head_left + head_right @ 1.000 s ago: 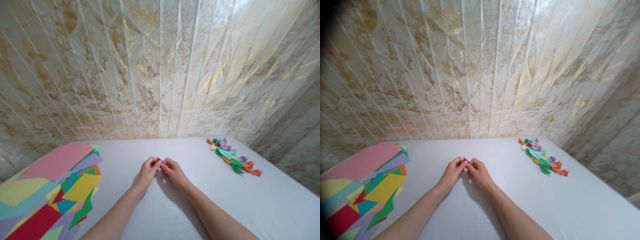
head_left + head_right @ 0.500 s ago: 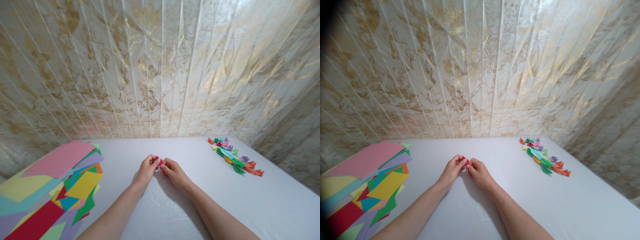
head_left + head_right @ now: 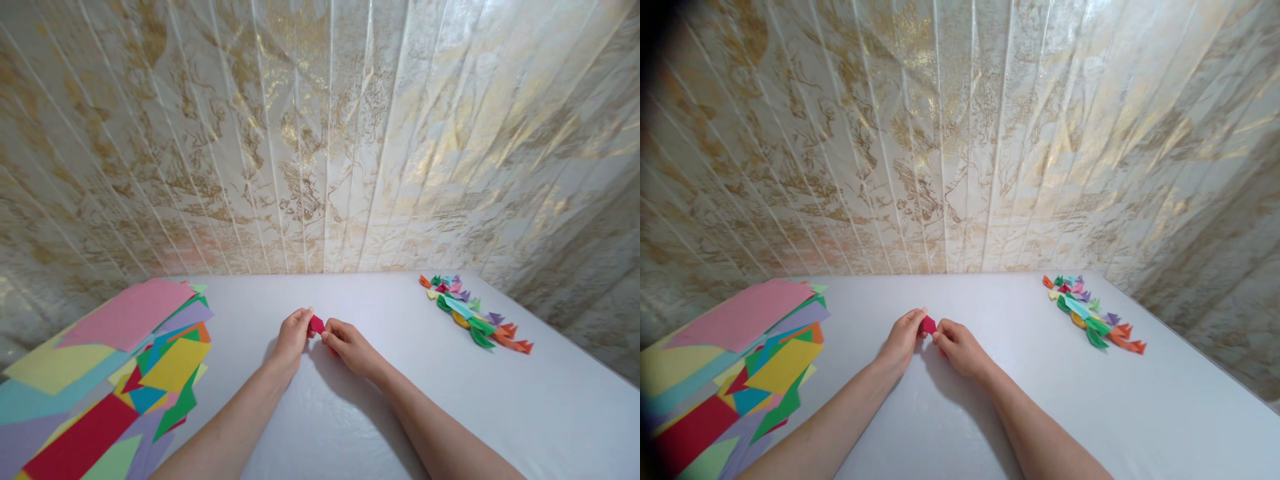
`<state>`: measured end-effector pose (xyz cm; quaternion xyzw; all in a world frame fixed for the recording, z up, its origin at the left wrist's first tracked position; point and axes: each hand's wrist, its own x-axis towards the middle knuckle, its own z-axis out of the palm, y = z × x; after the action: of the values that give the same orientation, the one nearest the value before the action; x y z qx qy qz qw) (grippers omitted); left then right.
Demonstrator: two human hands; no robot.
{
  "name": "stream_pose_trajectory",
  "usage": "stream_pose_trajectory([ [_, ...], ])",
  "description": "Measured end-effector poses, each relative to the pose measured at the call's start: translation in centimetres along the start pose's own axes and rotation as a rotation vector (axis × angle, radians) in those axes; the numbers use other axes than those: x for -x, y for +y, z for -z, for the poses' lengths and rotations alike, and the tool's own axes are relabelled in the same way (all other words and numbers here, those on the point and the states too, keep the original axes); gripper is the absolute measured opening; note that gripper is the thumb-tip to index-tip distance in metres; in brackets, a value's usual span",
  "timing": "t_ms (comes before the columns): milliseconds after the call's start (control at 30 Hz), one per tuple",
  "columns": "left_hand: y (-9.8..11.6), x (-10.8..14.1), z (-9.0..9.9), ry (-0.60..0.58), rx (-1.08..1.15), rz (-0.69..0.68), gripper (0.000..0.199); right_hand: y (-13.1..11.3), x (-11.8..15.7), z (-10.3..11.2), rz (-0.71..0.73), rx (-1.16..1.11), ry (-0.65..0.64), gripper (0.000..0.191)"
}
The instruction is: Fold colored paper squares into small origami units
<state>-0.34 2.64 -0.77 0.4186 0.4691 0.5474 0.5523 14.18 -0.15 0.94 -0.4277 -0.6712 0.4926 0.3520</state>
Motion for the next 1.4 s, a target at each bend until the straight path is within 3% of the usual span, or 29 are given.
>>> stream_pose_trajectory([
  [167, 0.4, 0.0, 0.1, -0.053, 0.064, 0.054, 0.046, 0.5, 0.0, 0.1, 0.013, -0.038, 0.006, 0.031],
  [267, 0.9, 0.3, -0.2, -0.165, 0.057, 0.094, 0.054, 0.8, -0.3, 0.0, 0.017, -0.089, 0.061, 0.033],
  [367, 1.1, 0.8, -0.5, -0.261, -0.014, 0.048, 0.048, 1.0, -0.5, 0.0, 0.03, -0.11, 0.094, 0.035],
  [500, 1.2, 1.1, -0.6, -0.204, -0.065, -0.029, 0.041, 0.9, -0.4, 0.0, 0.033, -0.111, 0.073, 0.035],
  [733, 1.0, 0.9, -0.5, -0.149, -0.126, -0.038, 0.047, 0.6, -0.2, 0.0, 0.045, -0.081, 0.022, 0.035],
  [867, 0.4, 0.7, -0.4, -0.087, -0.076, -0.038, 0.05, 0.8, -0.4, -0.2, 0.006, -0.078, 0.082, 0.032],
  [1000, 0.0, 0.9, -0.5, 0.091, -0.143, -0.131, 0.041, 0.9, -0.4, 0.0, -0.006, 0.193, 0.31, 0.028],
  [1067, 0.0, 1.3, -0.8, 0.063, -0.227, -0.179, 0.032, 0.8, -0.2, 0.0, 0.004, 0.407, 0.385, 0.026],
  [1233, 0.0, 2.3, -1.7, -0.068, -0.26, -0.23, 0.023, -0.1, 0.6, -0.5, 0.073, 0.741, 0.347, 0.014],
  [1400, 0.2, 2.2, -1.6, -0.09, -0.265, -0.211, 0.02, -0.4, 0.8, -0.8, 0.096, 0.812, 0.299, 0.015],
])
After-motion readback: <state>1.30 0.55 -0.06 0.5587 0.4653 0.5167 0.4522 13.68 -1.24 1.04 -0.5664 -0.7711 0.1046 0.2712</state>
